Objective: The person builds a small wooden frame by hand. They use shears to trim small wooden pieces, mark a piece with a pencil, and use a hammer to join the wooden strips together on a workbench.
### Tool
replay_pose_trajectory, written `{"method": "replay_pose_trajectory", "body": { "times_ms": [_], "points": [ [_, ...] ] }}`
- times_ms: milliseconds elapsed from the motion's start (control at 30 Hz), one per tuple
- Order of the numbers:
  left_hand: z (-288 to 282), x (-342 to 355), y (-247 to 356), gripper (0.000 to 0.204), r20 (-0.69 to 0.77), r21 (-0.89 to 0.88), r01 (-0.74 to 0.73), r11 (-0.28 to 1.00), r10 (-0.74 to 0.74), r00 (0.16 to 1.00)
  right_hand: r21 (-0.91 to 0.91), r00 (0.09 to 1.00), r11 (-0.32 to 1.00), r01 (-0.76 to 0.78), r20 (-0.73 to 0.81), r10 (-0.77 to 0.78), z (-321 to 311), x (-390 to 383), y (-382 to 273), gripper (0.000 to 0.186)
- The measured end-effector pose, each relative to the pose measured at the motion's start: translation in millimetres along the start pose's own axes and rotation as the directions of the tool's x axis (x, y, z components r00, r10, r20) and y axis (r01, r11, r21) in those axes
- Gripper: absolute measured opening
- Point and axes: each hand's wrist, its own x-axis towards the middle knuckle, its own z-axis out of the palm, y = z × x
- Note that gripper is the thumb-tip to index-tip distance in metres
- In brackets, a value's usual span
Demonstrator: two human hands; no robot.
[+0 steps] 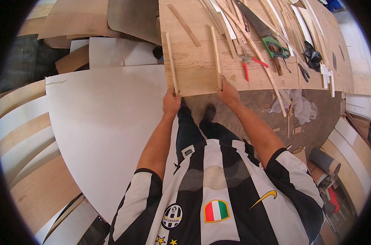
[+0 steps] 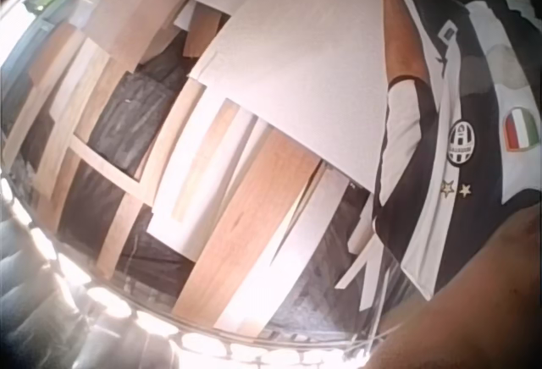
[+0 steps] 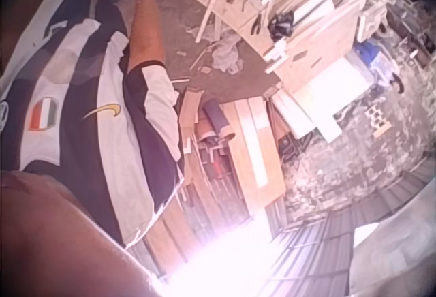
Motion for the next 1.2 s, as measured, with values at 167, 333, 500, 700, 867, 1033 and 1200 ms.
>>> {"method": "replay_pose_trajectory", "body": {
  "times_ms": [167, 333, 500, 700, 867, 1033, 1200],
  "points": [
    [1, -2, 8, 0.043, 0.009, -0.032, -0.003, 0.999, 0.003, 1.000, 0.029, 1.000, 1.000, 0.009, -0.021, -0.008, 4, -2, 7, 0.077],
    [3, -6, 7, 0.041, -0.029, -0.050, -0.006, 0.999, 0.004, 1.000, 0.023, 0.994, 0.997, 0.070, -0.088, -0.068, 3, -10, 5, 0.067],
    [4, -7, 7, 0.041, -0.047, -0.059, -0.006, 0.998, 0.003, 0.999, 0.036, 0.989, 0.994, 0.100, -0.114, -0.095, 5, -13, 8, 0.067],
    [3, -12, 3, 0.039, -0.074, 0.015, 0.007, 1.000, -0.006, 0.997, 0.069, 0.968, 0.981, 0.179, -0.190, -0.163, 13, -16, 17, 0.069],
    [3, -12, 7, 0.037, -0.076, 0.089, 0.001, 0.996, 0.005, 0.997, 0.081, 0.986, 0.989, 0.123, -0.120, -0.113, 11, -17, 20, 0.073],
    [5, -10, -1, 0.032, -0.095, 0.085, -0.008, 0.996, 0.016, 0.995, 0.111, 0.997, 0.993, 0.043, -0.063, -0.036, 1, -16, 7, 0.071],
    [8, -11, -4, 0.034, -0.116, -0.026, 0.068, 0.997, -0.070, 0.991, 0.154, 0.978, 0.984, 0.087, -0.199, -0.056, 3, -12, 4, 0.060]
  ]
}}
